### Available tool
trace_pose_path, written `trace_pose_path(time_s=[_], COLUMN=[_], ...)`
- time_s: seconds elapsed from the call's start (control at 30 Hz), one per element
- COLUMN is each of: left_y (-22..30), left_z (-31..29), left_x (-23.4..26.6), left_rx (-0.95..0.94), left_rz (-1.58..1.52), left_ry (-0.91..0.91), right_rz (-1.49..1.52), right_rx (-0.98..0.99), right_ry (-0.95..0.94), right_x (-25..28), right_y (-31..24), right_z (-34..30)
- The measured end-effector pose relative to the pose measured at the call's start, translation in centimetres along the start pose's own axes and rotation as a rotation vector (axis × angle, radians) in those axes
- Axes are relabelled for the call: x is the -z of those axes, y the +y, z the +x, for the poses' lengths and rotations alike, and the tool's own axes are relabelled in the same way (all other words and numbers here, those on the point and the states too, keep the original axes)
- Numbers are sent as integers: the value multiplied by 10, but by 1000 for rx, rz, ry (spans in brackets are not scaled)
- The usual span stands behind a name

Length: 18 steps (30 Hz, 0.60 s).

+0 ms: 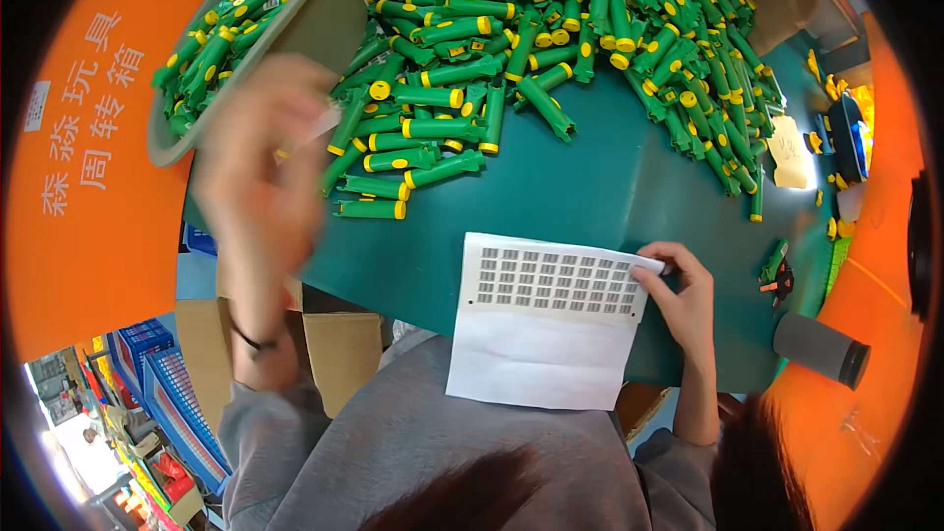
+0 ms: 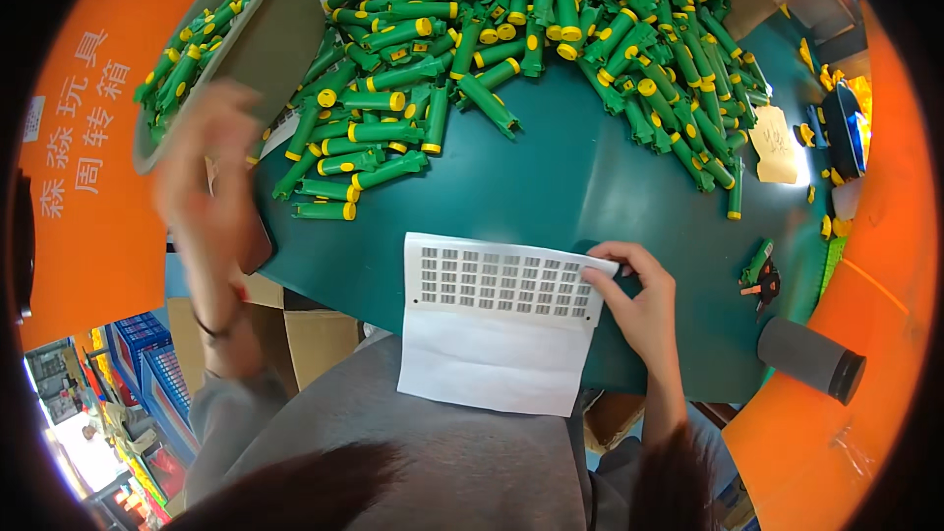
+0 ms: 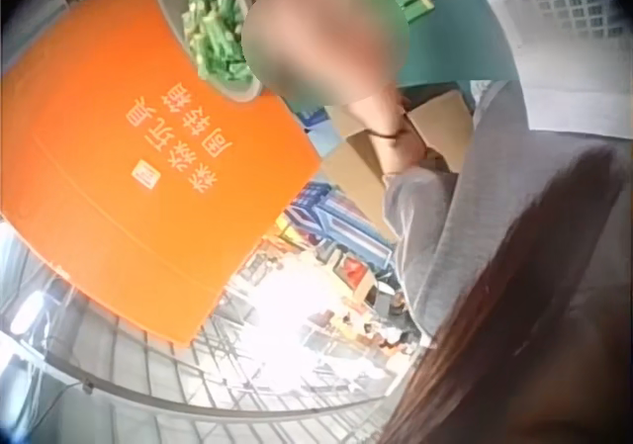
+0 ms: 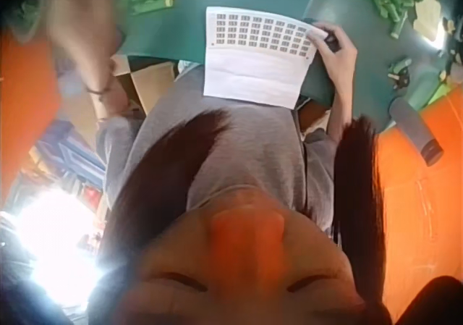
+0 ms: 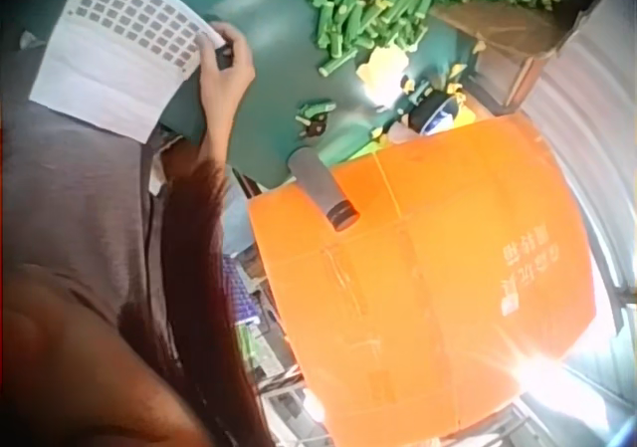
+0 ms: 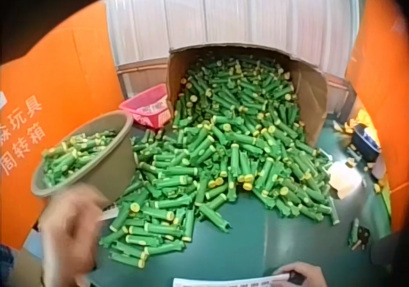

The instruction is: Applying small white adhesive labels onto green and yellow cylindrical toy dart components.

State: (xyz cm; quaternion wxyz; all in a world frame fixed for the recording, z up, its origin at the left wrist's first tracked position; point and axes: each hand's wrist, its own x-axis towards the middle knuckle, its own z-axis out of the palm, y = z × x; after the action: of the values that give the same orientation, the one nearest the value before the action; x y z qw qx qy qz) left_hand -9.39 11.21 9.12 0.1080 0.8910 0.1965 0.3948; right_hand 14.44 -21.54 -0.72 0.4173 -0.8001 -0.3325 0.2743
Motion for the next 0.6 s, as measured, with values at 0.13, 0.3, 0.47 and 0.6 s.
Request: trace_pose_path(time_s=[0.13,0.3,0.47,0.6], left_y=[46,64,49,52], left_z=[-70,-99,-114,-110], left_x=[-47,-79,-85,-84], left_rx=[574,743,702,734], left_rz=[-492,-699,-1045,-1086], left_ry=[-705,-560,-497,-525], right_rz=[317,-421,141,333], right_rx=[-106,235,-63,108], right_ry=[89,355,342,451], right_x=[-1,-16,-24,-24], right_y=[6,-8,-2,12], right_z=[3,-13,-28,-37])
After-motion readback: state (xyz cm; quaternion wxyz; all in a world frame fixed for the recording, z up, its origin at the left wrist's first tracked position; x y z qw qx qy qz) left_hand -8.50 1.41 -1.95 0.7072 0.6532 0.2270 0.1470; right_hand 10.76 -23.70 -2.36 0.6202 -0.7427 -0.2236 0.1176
